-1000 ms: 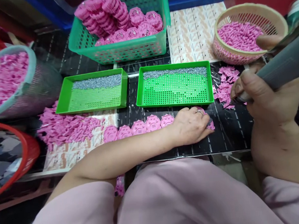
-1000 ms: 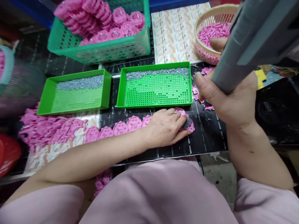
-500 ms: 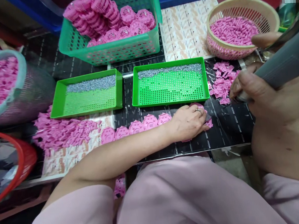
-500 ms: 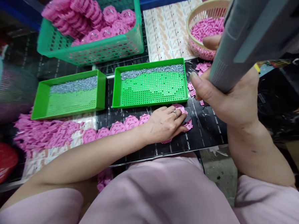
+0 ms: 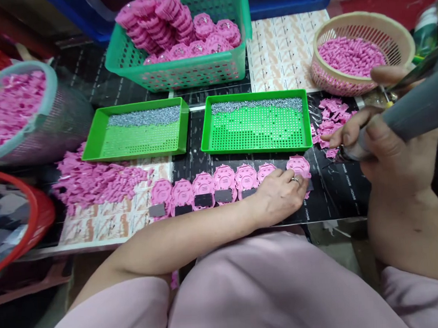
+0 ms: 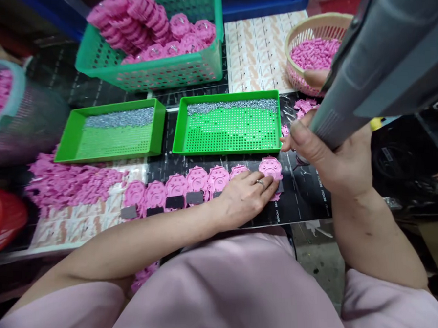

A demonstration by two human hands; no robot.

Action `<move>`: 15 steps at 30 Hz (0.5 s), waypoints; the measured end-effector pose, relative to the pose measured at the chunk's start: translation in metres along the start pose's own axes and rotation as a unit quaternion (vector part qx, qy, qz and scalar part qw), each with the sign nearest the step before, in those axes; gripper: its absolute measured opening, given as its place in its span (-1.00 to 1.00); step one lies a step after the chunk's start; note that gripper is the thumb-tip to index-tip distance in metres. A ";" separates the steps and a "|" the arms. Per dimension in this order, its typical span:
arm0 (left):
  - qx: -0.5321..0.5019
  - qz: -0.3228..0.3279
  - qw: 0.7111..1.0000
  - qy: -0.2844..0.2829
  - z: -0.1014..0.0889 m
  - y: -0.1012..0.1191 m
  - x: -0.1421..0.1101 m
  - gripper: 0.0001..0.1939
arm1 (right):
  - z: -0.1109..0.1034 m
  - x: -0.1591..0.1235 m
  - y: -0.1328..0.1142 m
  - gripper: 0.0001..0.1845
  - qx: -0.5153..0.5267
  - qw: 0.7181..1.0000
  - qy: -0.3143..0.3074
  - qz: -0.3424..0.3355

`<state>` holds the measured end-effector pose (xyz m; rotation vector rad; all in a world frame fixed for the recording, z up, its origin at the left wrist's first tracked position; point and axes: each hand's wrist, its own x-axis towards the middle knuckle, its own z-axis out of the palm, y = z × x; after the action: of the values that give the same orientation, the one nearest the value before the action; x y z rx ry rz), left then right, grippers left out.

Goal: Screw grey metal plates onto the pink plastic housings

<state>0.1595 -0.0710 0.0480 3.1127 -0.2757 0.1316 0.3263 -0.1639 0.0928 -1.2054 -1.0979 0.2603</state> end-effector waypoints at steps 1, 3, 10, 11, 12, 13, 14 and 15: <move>0.000 0.007 1.000 0.006 0.002 -0.002 0.000 -0.72 | -0.001 -0.001 0.001 -0.57 0.003 1.000 -0.005 0.004; -0.001 0.022 1.000 0.011 0.005 -0.006 0.002 -0.72 | -0.003 -0.002 0.004 -0.56 0.017 1.000 -0.013 -0.010; -0.027 0.025 0.999 0.016 0.007 -0.014 0.011 -0.77 | -0.001 0.002 0.008 -0.84 0.049 0.998 0.039 0.010; -0.032 0.023 0.999 0.016 0.006 -0.014 0.012 -0.78 | 0.000 0.004 0.007 -0.90 0.043 0.998 0.054 0.015; -0.037 0.023 0.999 0.014 0.006 -0.014 0.012 -0.79 | 0.002 0.006 0.006 -0.92 0.034 0.997 0.071 0.014; -0.040 0.022 0.999 0.013 0.005 -0.015 0.013 -0.79 | 0.004 0.008 0.005 -0.91 0.025 0.996 0.087 0.011; -0.043 0.021 0.999 0.011 0.005 -0.016 0.013 -0.79 | 0.006 0.011 0.004 -0.81 0.016 0.995 0.099 0.000; -0.045 0.021 0.999 0.011 0.005 -0.018 0.014 -0.80 | 0.009 0.014 0.003 -0.71 0.004 0.994 0.110 -0.015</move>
<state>0.1767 -0.0559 0.0441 3.0154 -0.3375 0.1485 0.3277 -0.1478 0.0974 -1.1791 -0.9213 0.1057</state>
